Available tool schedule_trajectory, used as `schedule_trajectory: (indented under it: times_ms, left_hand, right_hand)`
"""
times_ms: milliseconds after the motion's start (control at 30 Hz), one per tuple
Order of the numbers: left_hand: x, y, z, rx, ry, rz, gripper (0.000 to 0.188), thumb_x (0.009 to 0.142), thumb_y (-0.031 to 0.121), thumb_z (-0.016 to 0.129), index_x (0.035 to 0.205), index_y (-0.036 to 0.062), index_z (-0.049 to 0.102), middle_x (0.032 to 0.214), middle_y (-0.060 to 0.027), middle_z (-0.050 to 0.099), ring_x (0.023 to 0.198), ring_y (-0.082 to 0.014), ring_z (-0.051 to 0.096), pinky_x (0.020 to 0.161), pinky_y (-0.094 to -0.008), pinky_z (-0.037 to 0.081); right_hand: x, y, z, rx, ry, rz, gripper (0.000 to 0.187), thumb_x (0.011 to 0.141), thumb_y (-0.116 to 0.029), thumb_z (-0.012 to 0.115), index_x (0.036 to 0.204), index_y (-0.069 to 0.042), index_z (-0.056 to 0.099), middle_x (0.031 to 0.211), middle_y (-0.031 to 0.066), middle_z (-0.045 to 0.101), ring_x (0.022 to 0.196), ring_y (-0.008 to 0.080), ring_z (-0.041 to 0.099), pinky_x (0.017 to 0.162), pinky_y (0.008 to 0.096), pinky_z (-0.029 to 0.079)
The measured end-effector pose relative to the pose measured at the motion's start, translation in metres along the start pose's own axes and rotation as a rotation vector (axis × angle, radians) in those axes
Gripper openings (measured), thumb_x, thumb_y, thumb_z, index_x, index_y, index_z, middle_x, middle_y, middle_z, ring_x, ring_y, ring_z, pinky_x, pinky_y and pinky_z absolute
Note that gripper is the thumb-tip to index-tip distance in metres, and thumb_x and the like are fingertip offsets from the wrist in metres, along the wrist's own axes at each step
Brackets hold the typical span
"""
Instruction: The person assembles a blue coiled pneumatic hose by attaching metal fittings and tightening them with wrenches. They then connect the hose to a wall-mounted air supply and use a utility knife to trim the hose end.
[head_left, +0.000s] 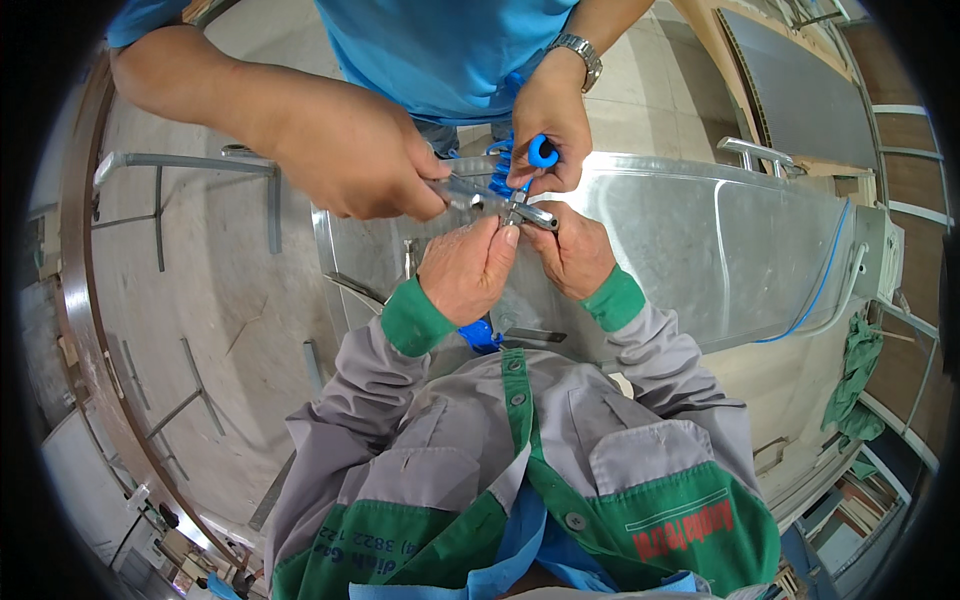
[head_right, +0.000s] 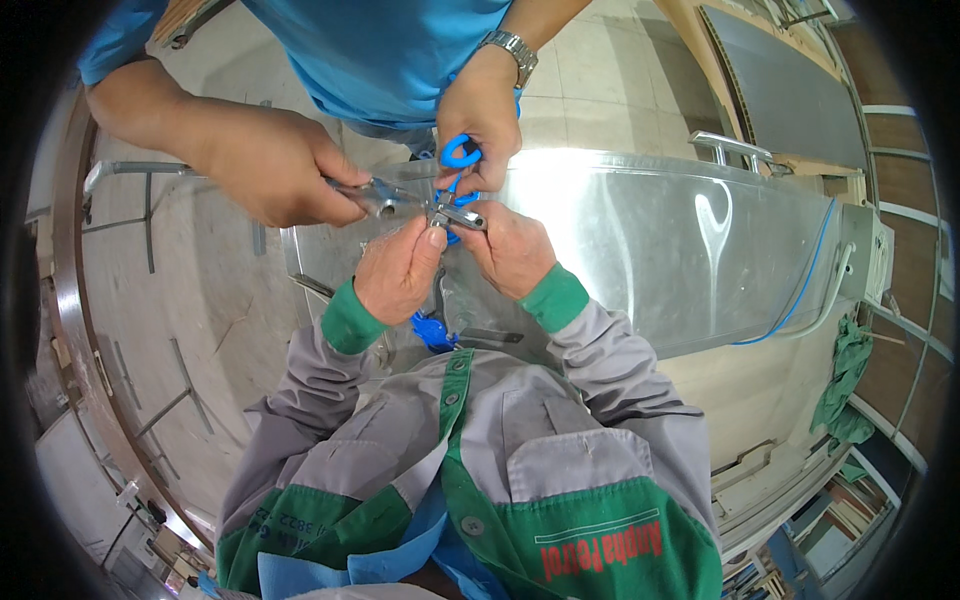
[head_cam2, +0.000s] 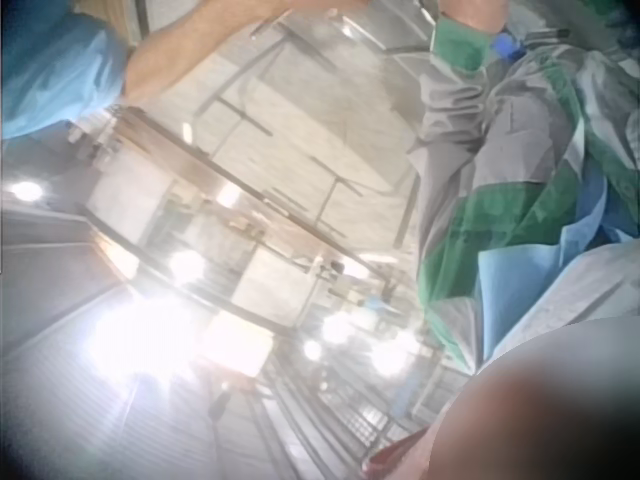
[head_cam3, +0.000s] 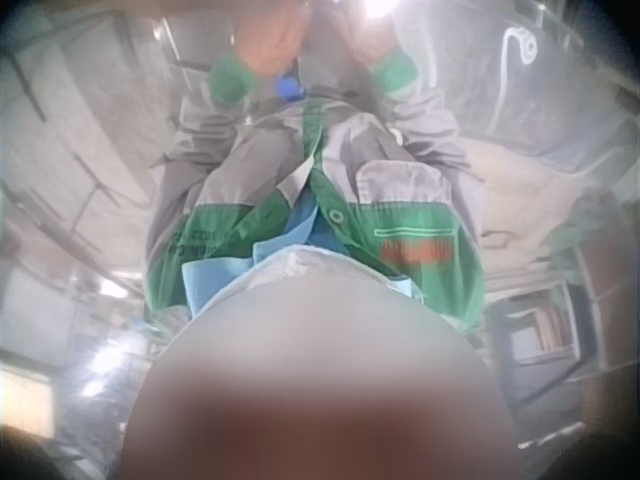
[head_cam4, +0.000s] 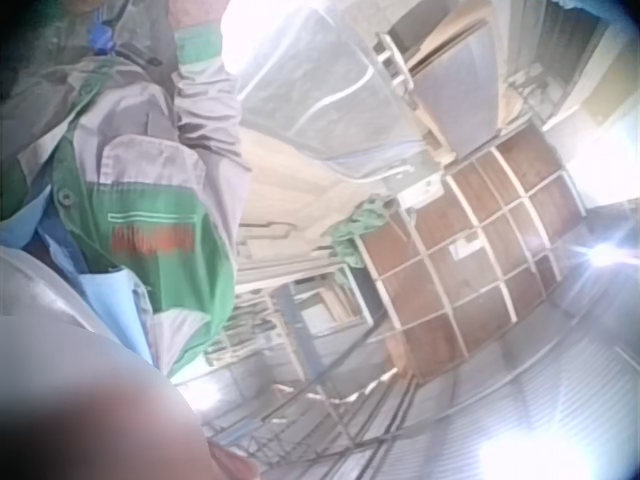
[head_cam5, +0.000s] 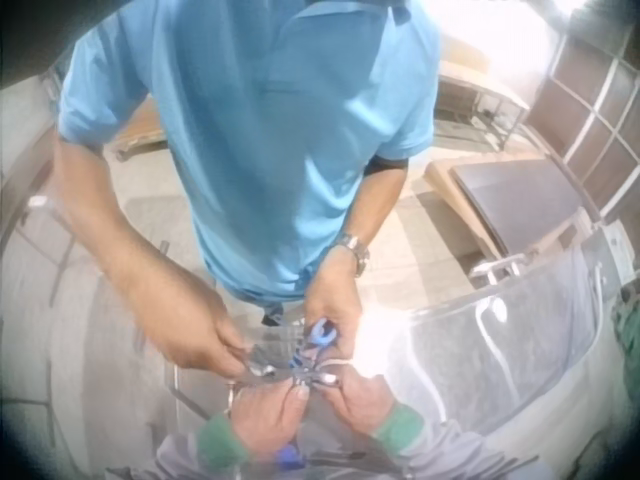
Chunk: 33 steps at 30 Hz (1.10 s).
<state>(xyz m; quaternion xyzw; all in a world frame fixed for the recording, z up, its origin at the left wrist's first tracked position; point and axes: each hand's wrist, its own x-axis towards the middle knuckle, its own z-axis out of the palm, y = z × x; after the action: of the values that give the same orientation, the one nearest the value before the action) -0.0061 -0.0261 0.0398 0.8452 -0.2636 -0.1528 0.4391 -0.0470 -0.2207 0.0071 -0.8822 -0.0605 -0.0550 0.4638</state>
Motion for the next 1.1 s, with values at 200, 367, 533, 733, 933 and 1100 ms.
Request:
schedule_trajectory:
  times_ms: [200,367,533,733,933,1100]
  left_hand:
    - [-0.0018,0.0020,-0.0015,-0.056,0.000,-0.058,0.036,0.108,0.036,0.045,0.099,0.0018,0.053,0.076,-0.0228,0.058,0.072,-0.0481,0.056,0.061,-0.0510,0.041]
    - [-0.0006,0.0027,0.0007,-0.033,-0.015,-0.042,0.031,0.107,0.031,0.046,0.095,0.0024,0.050,0.070,-0.0222,0.060,0.066,-0.0465,0.059,0.058,-0.0556,0.042]
    - [-0.0003,0.0042,0.0025,-0.039,0.004,-0.024,0.032,0.107,0.031,0.046,0.093,0.0026,0.050,0.070,-0.0220,0.059,0.066,-0.0465,0.059,0.058,-0.0554,0.042]
    - [0.0011,0.0059,0.0034,-0.027,0.003,-0.022,0.031,0.107,0.031,0.046,0.094,0.0025,0.050,0.070,-0.0223,0.060,0.066,-0.0466,0.058,0.058,-0.0553,0.043]
    - [0.0016,0.0062,0.0020,-0.086,-0.003,-0.056,0.034,0.108,0.034,0.044,0.100,0.0026,0.053,0.073,-0.0210,0.057,0.066,-0.0435,0.056,0.060,-0.0500,0.042]
    - [0.0032,0.0065,-0.0006,-0.088,-0.001,-0.057,0.034,0.108,0.034,0.043,0.100,0.0028,0.053,0.072,-0.0207,0.057,0.066,-0.0431,0.056,0.060,-0.0498,0.042]
  right_hand:
    - [0.0024,-0.0007,0.0019,-0.003,0.050,-0.050,0.021,0.096,-0.023,0.070,0.101,-0.005,0.060,0.082,0.0147,0.067,0.070,0.0381,0.068,0.059,0.0453,0.053]
    - [0.0023,0.0013,0.0022,-0.018,0.041,-0.045,0.022,0.095,-0.023,0.071,0.096,-0.005,0.058,0.082,0.0156,0.067,0.070,0.0392,0.067,0.059,0.0459,0.053]
    - [0.0015,0.0025,0.0015,-0.010,0.046,-0.056,0.022,0.095,-0.023,0.071,0.096,-0.005,0.057,0.081,0.0156,0.067,0.070,0.0394,0.067,0.059,0.0461,0.053]
    - [0.0019,0.0015,-0.0014,-0.011,0.039,-0.047,0.022,0.095,-0.022,0.071,0.097,-0.005,0.058,0.082,0.0156,0.067,0.072,0.0388,0.068,0.060,0.0453,0.053]
    - [0.0045,0.0019,-0.0030,0.000,0.015,-0.044,0.019,0.096,-0.019,0.069,0.102,-0.004,0.059,0.083,0.0149,0.069,0.073,0.0375,0.069,0.062,0.0436,0.054]
    - [0.0083,0.0023,-0.0049,-0.020,0.022,-0.080,0.019,0.097,-0.015,0.066,0.111,-0.005,0.060,0.083,0.0135,0.071,0.075,0.0364,0.071,0.064,0.0423,0.055]
